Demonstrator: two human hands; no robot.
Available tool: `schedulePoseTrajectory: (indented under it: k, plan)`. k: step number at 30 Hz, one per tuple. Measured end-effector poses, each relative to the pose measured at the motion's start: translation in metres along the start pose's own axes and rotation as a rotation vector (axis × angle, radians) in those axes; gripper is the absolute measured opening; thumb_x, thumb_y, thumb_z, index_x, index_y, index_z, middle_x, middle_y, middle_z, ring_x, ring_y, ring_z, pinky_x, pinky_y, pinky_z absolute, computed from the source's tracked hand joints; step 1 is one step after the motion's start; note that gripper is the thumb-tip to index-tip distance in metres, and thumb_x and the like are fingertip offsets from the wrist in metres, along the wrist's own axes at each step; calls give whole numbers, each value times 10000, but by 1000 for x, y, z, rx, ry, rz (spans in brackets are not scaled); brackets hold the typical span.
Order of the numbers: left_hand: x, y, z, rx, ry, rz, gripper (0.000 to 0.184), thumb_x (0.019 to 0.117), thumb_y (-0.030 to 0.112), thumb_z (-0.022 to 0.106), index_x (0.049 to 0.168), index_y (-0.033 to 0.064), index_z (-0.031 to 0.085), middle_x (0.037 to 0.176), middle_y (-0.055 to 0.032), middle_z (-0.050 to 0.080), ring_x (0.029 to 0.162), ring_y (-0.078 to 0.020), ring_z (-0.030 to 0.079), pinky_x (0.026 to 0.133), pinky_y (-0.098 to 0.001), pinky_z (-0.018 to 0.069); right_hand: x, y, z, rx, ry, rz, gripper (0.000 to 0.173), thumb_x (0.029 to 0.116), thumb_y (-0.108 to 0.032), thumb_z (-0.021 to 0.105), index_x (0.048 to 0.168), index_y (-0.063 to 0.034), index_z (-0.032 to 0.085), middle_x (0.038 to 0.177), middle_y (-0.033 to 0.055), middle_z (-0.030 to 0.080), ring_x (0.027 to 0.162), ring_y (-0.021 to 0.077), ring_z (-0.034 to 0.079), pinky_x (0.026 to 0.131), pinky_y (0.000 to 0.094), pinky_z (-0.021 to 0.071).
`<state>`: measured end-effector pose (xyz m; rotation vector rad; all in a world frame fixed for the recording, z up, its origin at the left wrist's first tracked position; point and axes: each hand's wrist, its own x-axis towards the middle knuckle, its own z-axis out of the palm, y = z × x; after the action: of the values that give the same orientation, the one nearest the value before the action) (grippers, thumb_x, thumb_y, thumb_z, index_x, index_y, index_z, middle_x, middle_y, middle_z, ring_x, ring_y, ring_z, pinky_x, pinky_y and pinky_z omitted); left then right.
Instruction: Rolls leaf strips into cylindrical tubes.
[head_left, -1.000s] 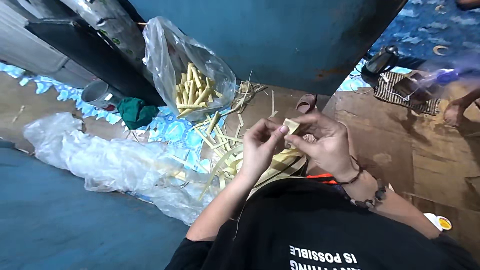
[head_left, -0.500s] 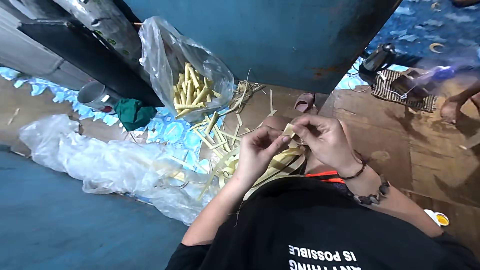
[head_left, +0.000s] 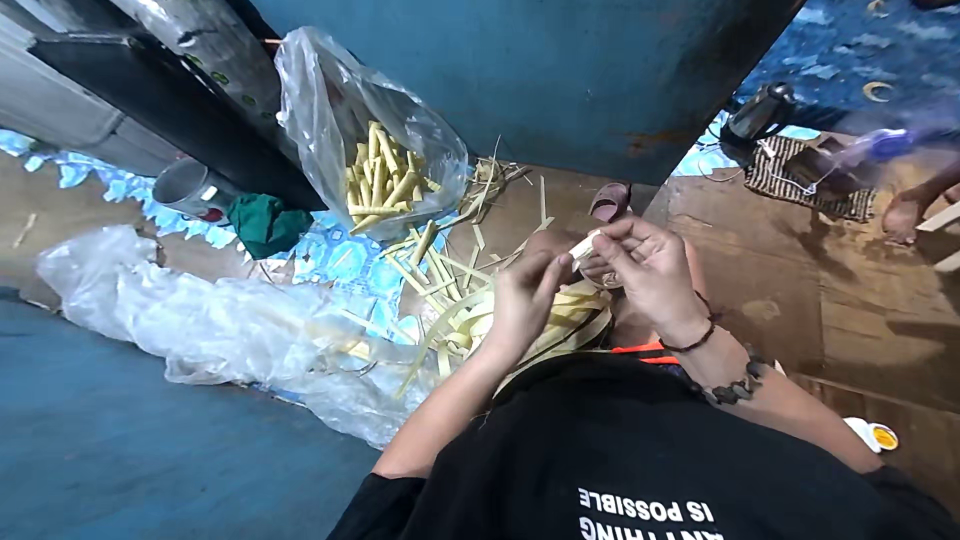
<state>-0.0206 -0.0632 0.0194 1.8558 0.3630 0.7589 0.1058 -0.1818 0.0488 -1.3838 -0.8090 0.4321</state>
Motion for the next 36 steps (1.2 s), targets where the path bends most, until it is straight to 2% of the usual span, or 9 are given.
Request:
schedulePoseTrajectory:
  k: [3,6,10,15,20,26,29,31,36]
  plan:
    - [6,12,-9,-316,-11,-291,176,1012,139,628,894,28,696,733,-27,691,621,-114,684,604,-307,619,-5,10,4,-398,29,-516,109,943,-10,671,1012,58,722,948,96,748,837,83,720,764,222,608]
    - [1,27,-14,-381,-42,-220,143,1010,127,593,999,46,710,791,16,683,668,-46,632,636,-241,555,-4,22,-4,-584,-93,-923,148,955,-3,646,1067,38,734,1112,200,727,1095,248,707,966,336,576]
    - [1,34,-24,-345,-184,-138,267,959,-12,627,1225,-27,650,943,-36,743,769,-67,699,729,-246,604,-1,12,-8,-386,-77,-704,177,987,-111,670,1067,29,743,1135,142,727,1093,148,698,956,287,585]
    - [1,23,-12,-214,99,-67,62,903,48,749,901,43,687,714,20,685,579,-37,625,562,-217,557,-6,7,1,-516,111,-784,158,942,-97,725,1037,26,749,975,125,757,904,133,731,818,255,598]
    - [-7,42,-12,-853,-104,-440,181,1027,142,572,1044,160,751,884,9,748,764,-46,698,725,-223,587,-24,14,-1,-448,-24,-925,155,962,-67,691,1112,-61,727,1283,110,669,1296,206,602,1094,365,520]
    - [-2,26,-12,-737,-224,-395,135,886,117,748,992,166,680,840,61,693,747,-14,648,709,-200,554,-20,-3,1,-247,9,-718,124,886,-171,754,834,-82,685,1122,37,677,1103,102,632,914,247,561]
    - [0,29,-19,-486,-217,-125,289,797,-47,797,1032,60,668,885,3,707,755,-58,669,724,-246,588,-16,-14,-6,-123,-36,-448,232,873,-154,807,1003,-77,632,1022,-23,651,917,37,650,789,215,592]
    - [1,37,-24,-327,-231,16,291,845,-67,746,1120,-7,671,991,-32,730,846,-84,703,808,-285,610,-10,-18,-10,93,-113,-146,241,936,-69,714,1128,-133,584,986,-59,656,818,16,656,737,195,597]
    - [5,42,-28,-74,-182,78,148,920,90,747,1024,3,690,961,-37,658,830,-88,658,754,-257,601,-11,-13,-11,385,-314,357,230,1083,-134,456,984,-71,654,836,55,732,683,147,726,677,309,644]
